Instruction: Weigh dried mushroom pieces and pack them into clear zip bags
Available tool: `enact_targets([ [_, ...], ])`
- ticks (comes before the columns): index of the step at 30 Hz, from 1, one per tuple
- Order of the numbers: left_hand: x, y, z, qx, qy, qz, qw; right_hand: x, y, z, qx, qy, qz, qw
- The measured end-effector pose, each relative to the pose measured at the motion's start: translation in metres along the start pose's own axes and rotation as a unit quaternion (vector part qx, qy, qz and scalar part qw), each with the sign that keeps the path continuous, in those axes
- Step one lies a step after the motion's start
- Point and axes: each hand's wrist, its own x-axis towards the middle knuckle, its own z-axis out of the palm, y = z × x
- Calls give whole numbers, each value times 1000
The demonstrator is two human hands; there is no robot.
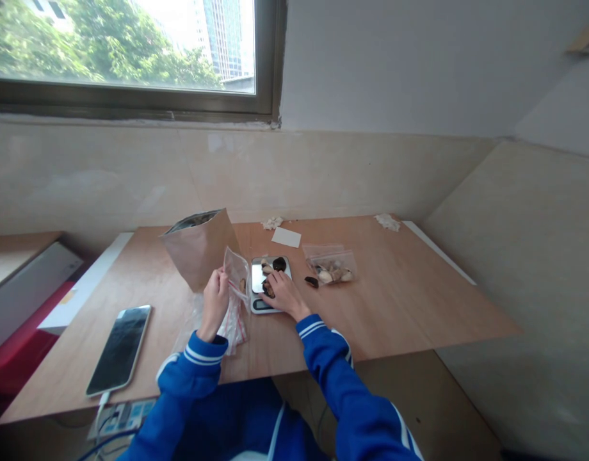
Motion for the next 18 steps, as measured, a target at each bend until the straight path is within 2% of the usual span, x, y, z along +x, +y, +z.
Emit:
enact_targets([
  [2, 0, -1, 0, -3, -3, -3, 1000, 1, -4, -3, 60, 35, 40, 997],
  [4, 0, -2, 1, -4, -5, -2, 1000, 6, -13, -12, 136, 80, 112, 981],
  [7, 0, -2, 4, 5, 0, 0, 1000, 26, -33, -33, 274, 138, 219, 926],
  [9, -1, -2, 6, 8, -2, 5, 1000, 43, -47, -48, 371, 133, 249, 885],
  [11, -1, -2, 8, 7, -8, 15, 1000, 60, -59, -60, 425, 106, 245, 865],
  [13, -2, -2, 10, 6, -11, 25, 1000, 73, -68, -67, 409, 91, 235, 877],
  [18, -6, -4, 14, 12, -15, 37, 999, 85, -78, -66, 251, 56, 231, 938],
])
